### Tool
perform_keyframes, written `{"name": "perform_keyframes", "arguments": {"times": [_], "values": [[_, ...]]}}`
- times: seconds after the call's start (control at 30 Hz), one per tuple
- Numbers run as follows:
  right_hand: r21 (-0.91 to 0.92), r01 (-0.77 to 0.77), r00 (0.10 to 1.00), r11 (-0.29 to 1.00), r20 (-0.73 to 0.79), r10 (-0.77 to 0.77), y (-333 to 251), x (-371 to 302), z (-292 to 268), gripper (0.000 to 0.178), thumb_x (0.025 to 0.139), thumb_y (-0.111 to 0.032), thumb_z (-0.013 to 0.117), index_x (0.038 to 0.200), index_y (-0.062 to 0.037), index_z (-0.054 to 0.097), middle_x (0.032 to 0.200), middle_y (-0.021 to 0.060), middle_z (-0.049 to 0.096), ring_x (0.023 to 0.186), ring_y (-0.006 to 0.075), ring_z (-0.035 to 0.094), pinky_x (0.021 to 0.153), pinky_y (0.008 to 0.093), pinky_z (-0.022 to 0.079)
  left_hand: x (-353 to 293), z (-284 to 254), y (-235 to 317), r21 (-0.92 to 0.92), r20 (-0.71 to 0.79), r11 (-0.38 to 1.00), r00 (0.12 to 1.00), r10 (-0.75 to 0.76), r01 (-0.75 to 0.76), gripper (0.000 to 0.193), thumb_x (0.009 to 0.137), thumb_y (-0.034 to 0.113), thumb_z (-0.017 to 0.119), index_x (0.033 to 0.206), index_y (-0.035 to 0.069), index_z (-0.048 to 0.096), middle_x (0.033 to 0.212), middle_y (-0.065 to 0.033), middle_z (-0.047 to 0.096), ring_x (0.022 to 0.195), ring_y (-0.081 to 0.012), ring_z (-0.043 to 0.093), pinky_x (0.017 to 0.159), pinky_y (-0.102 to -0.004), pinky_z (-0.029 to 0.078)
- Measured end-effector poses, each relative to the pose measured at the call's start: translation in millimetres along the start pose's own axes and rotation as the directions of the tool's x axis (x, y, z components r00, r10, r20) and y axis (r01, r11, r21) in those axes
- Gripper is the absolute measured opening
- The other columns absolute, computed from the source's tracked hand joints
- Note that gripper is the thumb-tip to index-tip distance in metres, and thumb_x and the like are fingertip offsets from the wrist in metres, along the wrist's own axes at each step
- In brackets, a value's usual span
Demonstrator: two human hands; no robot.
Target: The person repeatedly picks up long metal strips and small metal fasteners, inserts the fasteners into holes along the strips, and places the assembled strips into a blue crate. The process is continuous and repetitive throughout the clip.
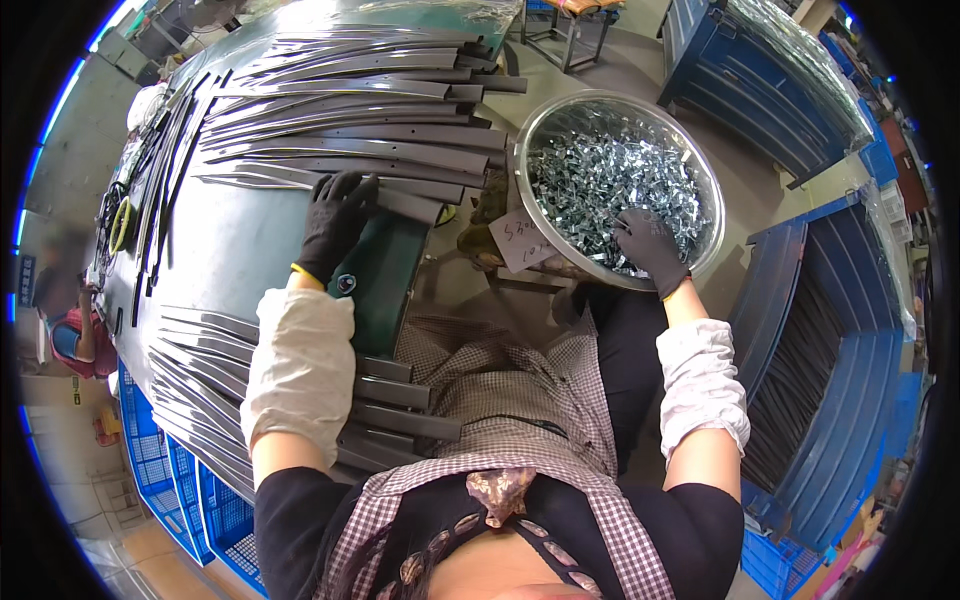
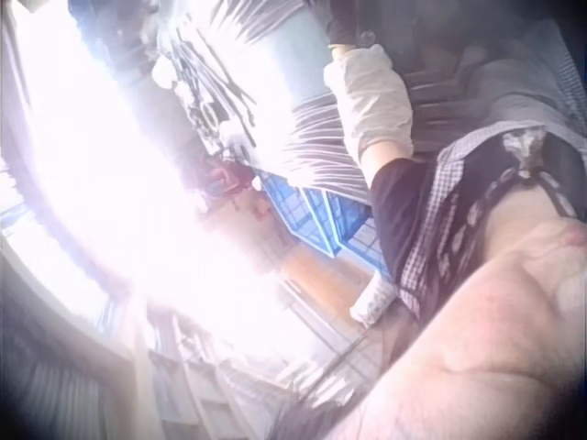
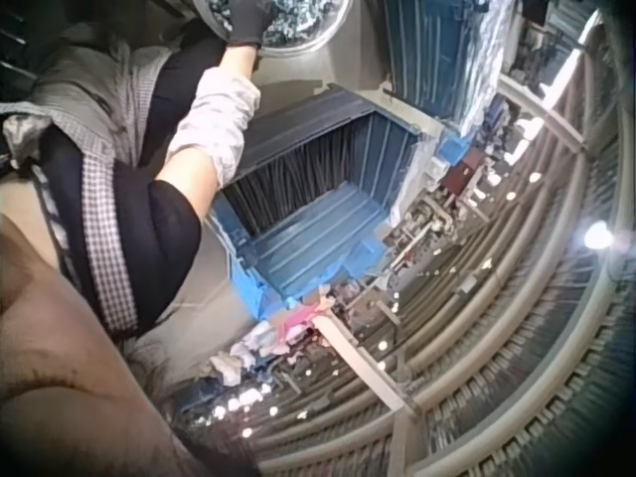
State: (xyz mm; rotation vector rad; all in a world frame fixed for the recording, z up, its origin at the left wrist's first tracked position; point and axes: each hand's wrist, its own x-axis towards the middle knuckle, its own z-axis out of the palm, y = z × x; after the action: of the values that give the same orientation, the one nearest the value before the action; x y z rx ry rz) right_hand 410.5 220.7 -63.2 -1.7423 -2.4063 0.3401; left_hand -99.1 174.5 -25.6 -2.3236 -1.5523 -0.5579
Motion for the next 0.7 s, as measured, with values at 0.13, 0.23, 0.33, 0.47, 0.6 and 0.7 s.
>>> {"name": "perform_keyframes", "arguments": {"times": [0.13,0.23,0.33,0.47,0.6,0.7], "values": [[0.32,-0.041,0.999,0.947,0.037,0.031,11,-3,-9,0.022,0.084,-0.025,0.067,0.095,-0.0059,0.071,0.09,0.0141,0.07,0.081,0.0303,0.068,0.074,0.0432,0.053,-27,-16,35,-0.092,0.113,0.988,0.985,0.132,-0.122,0.038,0.077,0.023,0.076,0.113,0.014,0.067,0.105,-0.0101,0.061,0.102,-0.0345,0.059,0.089,-0.0456,0.05],[0.676,-0.185,0.982,0.714,0.16,0.102,16,-10,-21,0.02,0.09,-0.02,0.071,0.094,-0.0004,0.068,0.068,0.0007,0.058,0.059,0.0101,0.054,0.056,0.0301,0.044,-32,-45,80,-0.234,0.231,0.971,0.969,0.092,-0.036,0.039,0.076,0.022,0.076,0.112,0.014,0.067,0.099,-0.0103,0.059,0.1,-0.0349,0.059,0.086,-0.0454,0.05],[0.728,-0.238,0.97,0.642,0.21,0.121,-6,-20,-55,0.024,0.096,-0.023,0.066,0.102,-0.0002,0.066,0.072,-0.0013,0.06,0.057,0.0052,0.049,0.052,0.0235,0.04,-41,-66,101,-0.245,0.266,0.97,0.962,0.063,0.005,0.041,0.077,0.022,0.075,0.115,0.012,0.066,0.103,-0.0107,0.061,0.1,-0.0354,0.059,0.085,-0.0452,0.049],[0.867,-0.189,0.981,0.462,0.153,0.116,-58,-60,-76,0.023,0.1,-0.024,0.059,0.1,-0.0023,0.065,0.081,0.002,0.068,0.055,0.0023,0.045,0.051,0.0189,0.039,-48,-73,115,-0.286,0.173,0.958,0.984,0.043,0.009,0.037,0.08,0.022,0.075,0.114,0.01,0.068,0.106,-0.0118,0.063,0.101,-0.0355,0.059,0.084,-0.0452,0.049],[0.98,-0.017,0.987,0.199,0.049,-0.155,-126,-103,-37,0.018,0.098,-0.018,0.063,0.103,-0.0014,0.065,0.086,0.006,0.069,0.062,0.0061,0.057,0.055,0.0219,0.046,-48,-99,176,-0.583,0.268,0.806,0.96,0.075,0.1,0.031,0.085,0.022,0.073,0.111,0.006,0.07,0.098,-0.0154,0.066,0.092,-0.0374,0.063,0.081,-0.0437,0.051],[0.686,0.629,0.763,0.366,-0.452,-0.462,-193,-124,-4,0.019,0.092,-0.006,0.069,0.108,0.002,0.063,0.088,0.0103,0.069,0.072,0.0127,0.066,0.064,0.0275,0.054,-52,-110,206,-0.792,0.373,0.561,0.919,0.13,0.242,0.031,0.086,0.021,0.074,0.112,0.004,0.069,0.099,-0.0165,0.068,0.09,-0.0376,0.065,0.08,-0.043,0.052]]}}
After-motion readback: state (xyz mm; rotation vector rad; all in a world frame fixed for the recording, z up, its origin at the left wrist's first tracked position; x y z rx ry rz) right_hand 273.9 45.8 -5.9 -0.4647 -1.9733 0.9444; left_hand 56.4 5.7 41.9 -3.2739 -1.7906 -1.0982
